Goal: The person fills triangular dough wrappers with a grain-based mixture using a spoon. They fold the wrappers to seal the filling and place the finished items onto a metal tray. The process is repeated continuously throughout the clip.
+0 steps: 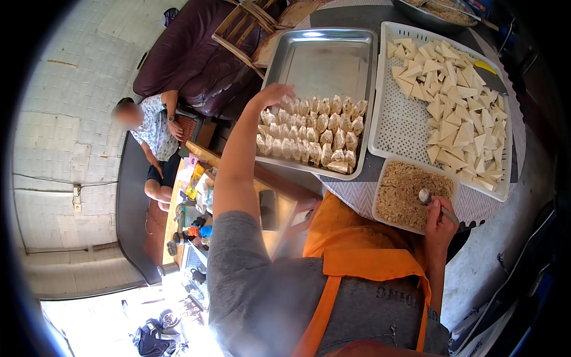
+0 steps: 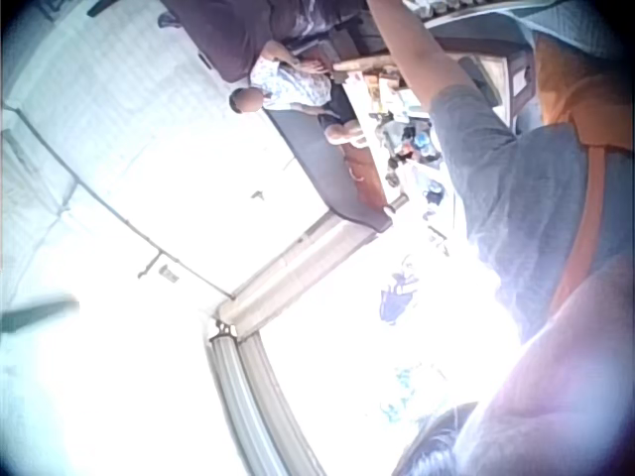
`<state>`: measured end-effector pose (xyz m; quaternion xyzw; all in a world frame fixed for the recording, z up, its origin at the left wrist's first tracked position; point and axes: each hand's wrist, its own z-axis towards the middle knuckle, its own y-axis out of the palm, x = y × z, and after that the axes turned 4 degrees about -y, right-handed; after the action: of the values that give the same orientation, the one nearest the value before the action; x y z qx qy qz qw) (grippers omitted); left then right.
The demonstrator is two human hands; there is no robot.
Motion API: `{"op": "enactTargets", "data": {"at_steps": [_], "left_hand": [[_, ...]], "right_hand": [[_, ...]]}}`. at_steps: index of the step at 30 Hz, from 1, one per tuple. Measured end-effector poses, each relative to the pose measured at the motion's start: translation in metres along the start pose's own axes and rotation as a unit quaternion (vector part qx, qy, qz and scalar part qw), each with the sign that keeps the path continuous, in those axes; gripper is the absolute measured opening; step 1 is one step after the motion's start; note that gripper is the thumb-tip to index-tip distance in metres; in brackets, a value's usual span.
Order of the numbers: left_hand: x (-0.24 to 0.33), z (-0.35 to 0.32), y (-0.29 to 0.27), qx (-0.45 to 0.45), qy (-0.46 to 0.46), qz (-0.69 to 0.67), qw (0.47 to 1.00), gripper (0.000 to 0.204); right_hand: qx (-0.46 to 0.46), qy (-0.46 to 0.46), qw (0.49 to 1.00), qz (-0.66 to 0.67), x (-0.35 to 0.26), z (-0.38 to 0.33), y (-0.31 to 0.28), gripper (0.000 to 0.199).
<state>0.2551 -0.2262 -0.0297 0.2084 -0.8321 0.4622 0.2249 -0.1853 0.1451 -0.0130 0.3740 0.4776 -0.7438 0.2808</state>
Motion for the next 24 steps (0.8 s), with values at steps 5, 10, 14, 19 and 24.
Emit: {"op": "enactTargets", "data": {"at_steps": [5, 10, 14, 19, 24], "left_hand": [[0.043, 0.020, 0.010, 0.231, 0.196, 0.153, 0.941, 0.035], [0.170, 0.006, 0.091, 0.246, 0.384, 0.090, 0.886, 0.016], [0.221, 0.023, 0.174, 0.254, 0.488, 0.209, 0.808, 0.029], [0.243, 0.028, 0.221, 0.303, 0.413, 0.308, 0.802, 0.028], [0.227, 0.008, 0.230, 0.292, 0.425, 0.240, 0.822, 0.027]], "right_hand": [[0.020, -0.027, 0.999, -0.015, 0.009, -0.001, 0.001, 0.009], [0.025, -0.021, 0.999, -0.002, 0.005, 0.003, -0.001, 0.015], [0.031, -0.024, 0.999, -0.004, 0.005, 0.004, 0.003, 0.007], [0.036, -0.024, 0.999, -0.029, 0.003, 0.004, 0.002, 0.009], [0.034, -0.058, 0.997, -0.034, 0.003, 0.000, 0.006, 0.015]]}}
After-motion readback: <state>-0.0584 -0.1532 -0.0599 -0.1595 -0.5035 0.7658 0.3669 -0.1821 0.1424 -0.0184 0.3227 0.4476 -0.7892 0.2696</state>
